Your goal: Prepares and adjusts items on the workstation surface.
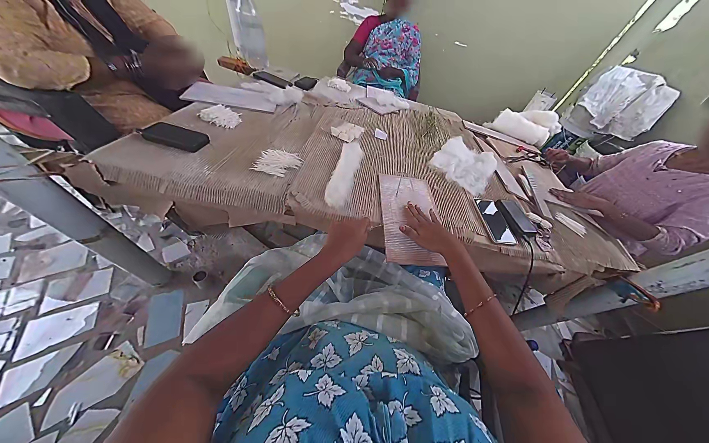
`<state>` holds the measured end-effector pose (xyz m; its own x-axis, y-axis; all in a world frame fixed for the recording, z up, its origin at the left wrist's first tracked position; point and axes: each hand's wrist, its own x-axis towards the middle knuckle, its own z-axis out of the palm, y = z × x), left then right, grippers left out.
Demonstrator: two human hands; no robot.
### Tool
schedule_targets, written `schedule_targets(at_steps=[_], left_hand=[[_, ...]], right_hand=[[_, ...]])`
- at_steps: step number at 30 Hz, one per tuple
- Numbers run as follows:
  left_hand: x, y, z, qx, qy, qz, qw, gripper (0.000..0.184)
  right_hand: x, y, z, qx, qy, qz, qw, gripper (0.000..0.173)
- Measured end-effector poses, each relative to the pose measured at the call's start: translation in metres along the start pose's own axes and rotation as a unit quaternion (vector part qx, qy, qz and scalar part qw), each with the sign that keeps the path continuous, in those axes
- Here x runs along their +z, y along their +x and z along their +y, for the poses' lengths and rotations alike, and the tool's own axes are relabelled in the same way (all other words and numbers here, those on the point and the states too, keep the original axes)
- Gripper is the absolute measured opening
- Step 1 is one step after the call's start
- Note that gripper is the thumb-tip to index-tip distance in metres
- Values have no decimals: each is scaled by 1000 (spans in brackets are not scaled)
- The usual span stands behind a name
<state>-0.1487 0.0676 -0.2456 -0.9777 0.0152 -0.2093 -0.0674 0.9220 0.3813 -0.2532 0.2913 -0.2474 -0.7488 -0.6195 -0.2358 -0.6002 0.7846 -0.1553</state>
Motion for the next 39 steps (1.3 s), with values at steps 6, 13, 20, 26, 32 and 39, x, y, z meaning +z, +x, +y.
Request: schedule_targets(at_steps=[6, 13, 20, 26, 32, 39], left_hand=[[7, -30, 1, 30, -47, -34, 998, 42], [-4, -28, -3, -13, -17, 24, 999, 42], [-7, -19, -10, -22, 43, 25, 999, 41], [2, -19, -15, 3, 21, 36, 999, 40], [5, -26, -8, 20, 17, 36, 999, 37], [4, -19, -3, 18, 29, 52, 998, 38]], right_hand=[[3, -44, 1, -16, -15, -45, 999, 76], [-24, -22, 13, -32, 64, 46, 996, 74], [-22, 41, -15, -16, 9, 1, 1000, 74], [-7, 10, -12, 2, -13, -16, 1000, 78], [-20, -37, -2, 3, -27, -36, 999, 73], [-23, 14, -6, -10, 18, 1, 1000, 76]])
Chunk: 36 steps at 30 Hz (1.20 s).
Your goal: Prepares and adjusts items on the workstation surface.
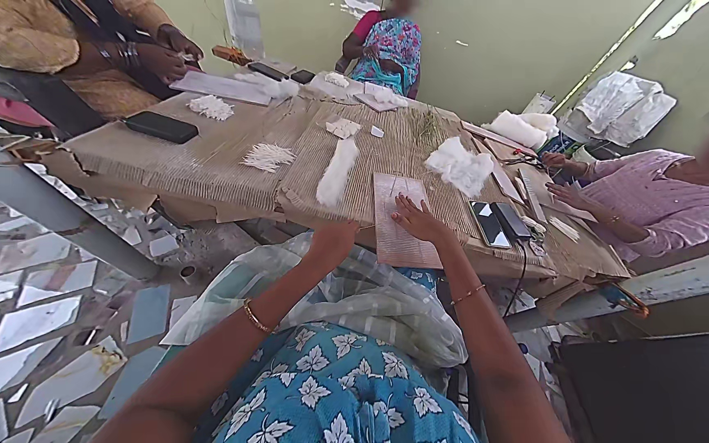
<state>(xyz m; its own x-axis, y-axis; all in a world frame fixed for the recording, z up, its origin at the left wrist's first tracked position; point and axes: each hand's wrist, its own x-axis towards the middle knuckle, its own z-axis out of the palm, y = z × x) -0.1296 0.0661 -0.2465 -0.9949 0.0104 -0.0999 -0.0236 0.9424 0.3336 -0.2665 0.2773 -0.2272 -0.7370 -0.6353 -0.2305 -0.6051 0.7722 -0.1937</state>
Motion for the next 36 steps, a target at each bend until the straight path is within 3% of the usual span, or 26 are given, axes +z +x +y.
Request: schedule_targets(at_steps=[5, 15, 21, 27, 36], left_hand=[[-1, 1, -3, 0, -8, 6, 1000, 38], [-1, -21, 15, -4, -25, -48, 999, 40], [-6, 2, 6, -25, -5, 6, 1000, 35], [-10, 17, -3, -36, 26, 8, 999, 35], [0, -10, 11, -23, -9, -17, 1000, 37]], right_hand=[[18, 11, -7, 15, -18, -1, 1000, 81], [22, -75, -2, 6, -29, -61, 998, 76], [-9, -33, 17, 21, 28, 7, 999, 74], [8, 22, 11, 15, 1, 6, 1000, 77], [29, -44, 7, 17, -42, -7, 999, 79]])
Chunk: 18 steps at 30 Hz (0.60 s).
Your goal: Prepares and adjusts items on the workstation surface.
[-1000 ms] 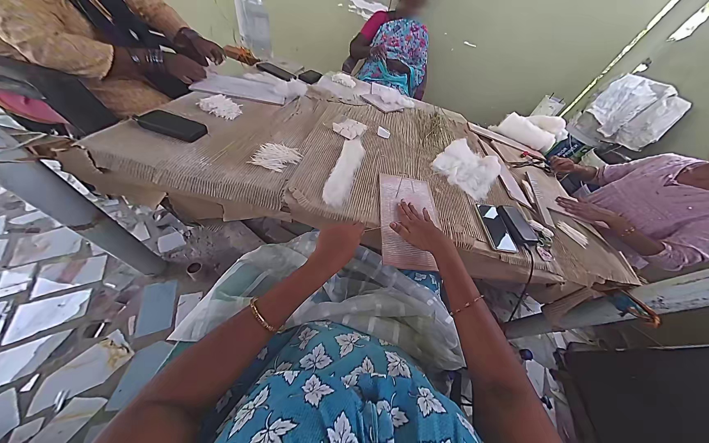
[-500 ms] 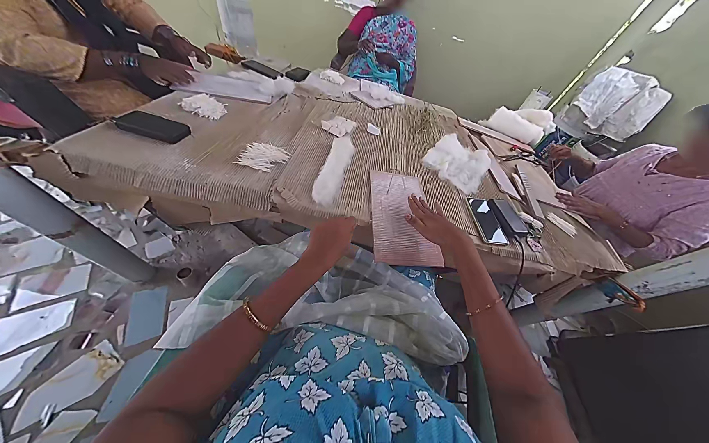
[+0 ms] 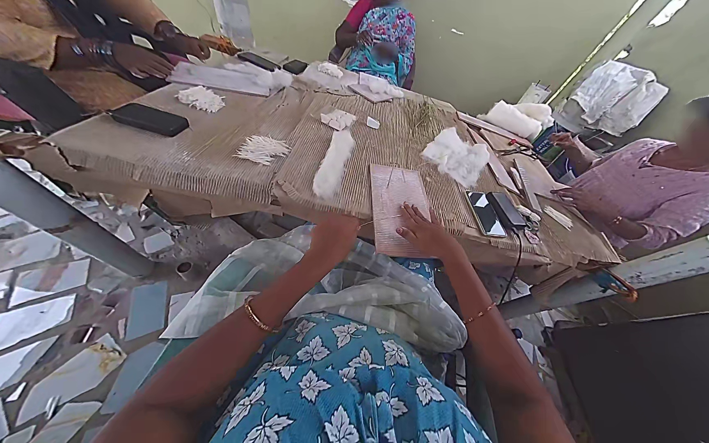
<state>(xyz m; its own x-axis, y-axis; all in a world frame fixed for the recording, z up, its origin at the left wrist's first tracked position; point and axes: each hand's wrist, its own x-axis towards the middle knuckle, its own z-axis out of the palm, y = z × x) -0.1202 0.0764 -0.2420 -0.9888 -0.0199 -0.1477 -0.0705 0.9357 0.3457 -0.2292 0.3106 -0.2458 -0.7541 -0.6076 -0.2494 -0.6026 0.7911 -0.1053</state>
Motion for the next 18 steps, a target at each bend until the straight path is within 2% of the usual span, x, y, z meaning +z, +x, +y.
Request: schedule_targets(at_steps=[4, 6, 10, 15, 18], left_hand=[[-2, -13, 5, -3, -16, -47, 999, 41], [-2, -11, 3, -4, -14, -45, 999, 42], [1, 8, -1, 9, 2, 23, 1000, 36], [-4, 32, -2, 8, 36, 58, 998, 30], [-4, 34, 0, 1, 37, 45, 998, 31]], right_hand=[[-5, -34, 1, 8, 14, -33, 999, 72], [-14, -37, 7, 7, 35, -20, 999, 71], [-29, -7, 16, -2, 76, 47, 996, 70], [-32, 45, -5, -26, 77, 20, 996, 69], [-15, 51, -7, -29, 56, 18, 998, 73]])
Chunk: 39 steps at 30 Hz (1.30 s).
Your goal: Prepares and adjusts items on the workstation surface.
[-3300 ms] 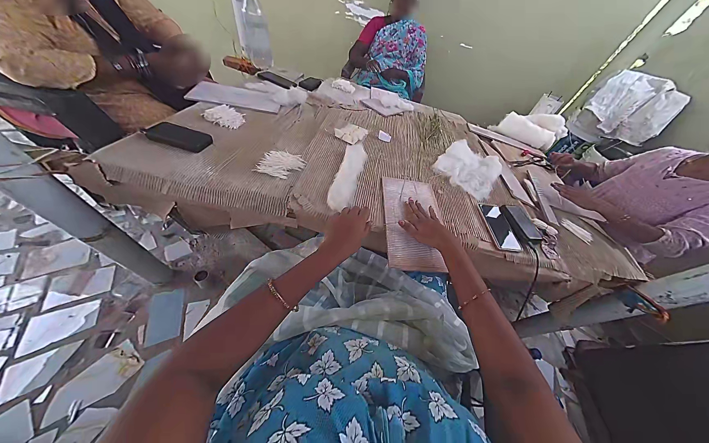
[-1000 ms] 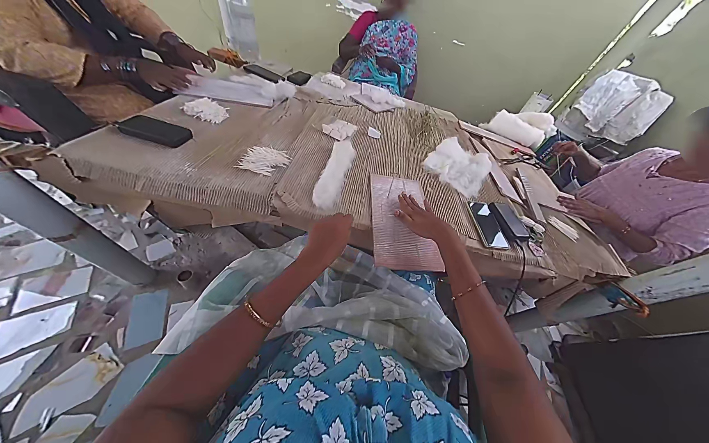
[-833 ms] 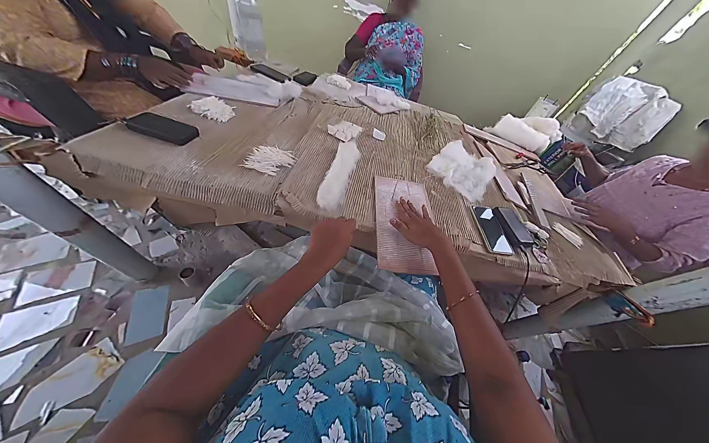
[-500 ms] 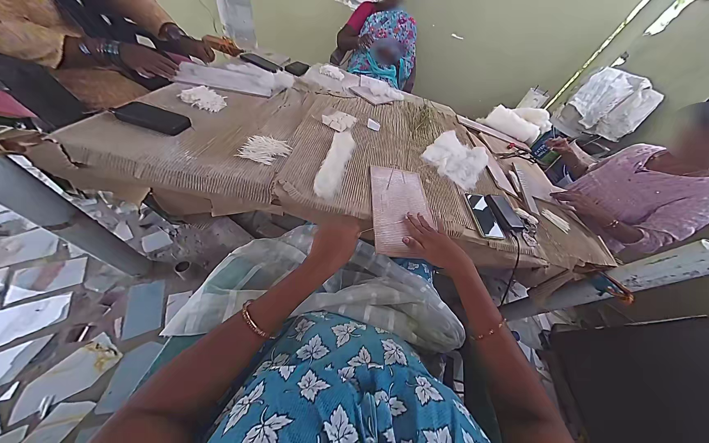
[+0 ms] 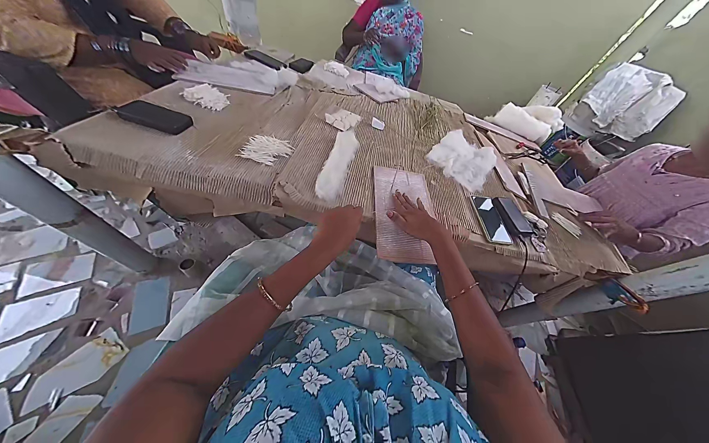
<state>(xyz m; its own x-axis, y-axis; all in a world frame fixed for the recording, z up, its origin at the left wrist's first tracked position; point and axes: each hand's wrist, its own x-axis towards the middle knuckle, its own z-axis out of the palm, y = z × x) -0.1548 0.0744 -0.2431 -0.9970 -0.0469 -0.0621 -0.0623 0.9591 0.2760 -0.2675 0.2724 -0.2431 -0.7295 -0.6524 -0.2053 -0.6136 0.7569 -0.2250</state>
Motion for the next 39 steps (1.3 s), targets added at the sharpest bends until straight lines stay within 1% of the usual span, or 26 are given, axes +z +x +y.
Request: schedule_targets(at_steps=[6, 9, 10, 12, 13, 14, 15, 16, 17, 19, 22, 23, 25, 28, 34, 35, 39], left_hand=[[7, -10, 9, 17, -55, -47, 997, 33], [10, -19, 10, 18, -86, -69, 994, 34], [10, -23, 6, 17, -112, -70, 991, 35], [13, -30, -9, 22, -199, -60, 978, 39], [16, -32, -17, 27, -255, -52, 965, 40], [20, -35, -25, 33, -304, -43, 951, 40], [24, -39, -33, 38, -341, -32, 939, 39], [27, -43, -38, 39, -369, -24, 928, 38], [29, -47, -43, 36, -391, -19, 920, 37], [28, -50, -50, 30, -419, -5, 907, 36], [25, -55, -58, 27, -436, 5, 900, 35], [24, -55, -61, 27, -439, 6, 898, 35], [20, -57, -68, 29, -448, 11, 894, 35], [17, -57, -76, 33, -464, 22, 885, 36], [12, -56, -92, 26, -494, 22, 869, 36], [14, -57, -93, 19, -503, 19, 864, 35], [20, -61, -99, -31, -569, -4, 822, 34]], right_hand=[[11, -51, 3, -10, -46, -19, 999, 71], [9, -80, 5, -8, -44, -26, 999, 66], [7, -89, 6, -14, -17, -6, 1000, 65], [8, -99, 13, -37, 103, 96, 989, 68], [11, -99, 14, -46, 184, 169, 967, 68], [12, -95, 12, -44, 272, 230, 933, 65], [13, -88, 6, -28, 353, 271, 895, 61], [13, -79, -3, -4, 420, 291, 859, 55], [12, -70, -15, 25, 478, 291, 828, 49], [6, -49, -41, 74, 571, 263, 774, 38], [1, -20, -81, 103, 663, 230, 705, 28], [0, -12, -93, 108, 682, 227, 687, 24], [-2, 3, -112, 113, 701, 228, 666, 19], [-7, 18, -130, 119, 700, 247, 660, 13], [-20, 44, -147, 122, 674, 262, 680, 11], [-24, 50, -148, 121, 670, 265, 682, 11], [-47, 79, -148, 112, 657, 291, 686, 11]])
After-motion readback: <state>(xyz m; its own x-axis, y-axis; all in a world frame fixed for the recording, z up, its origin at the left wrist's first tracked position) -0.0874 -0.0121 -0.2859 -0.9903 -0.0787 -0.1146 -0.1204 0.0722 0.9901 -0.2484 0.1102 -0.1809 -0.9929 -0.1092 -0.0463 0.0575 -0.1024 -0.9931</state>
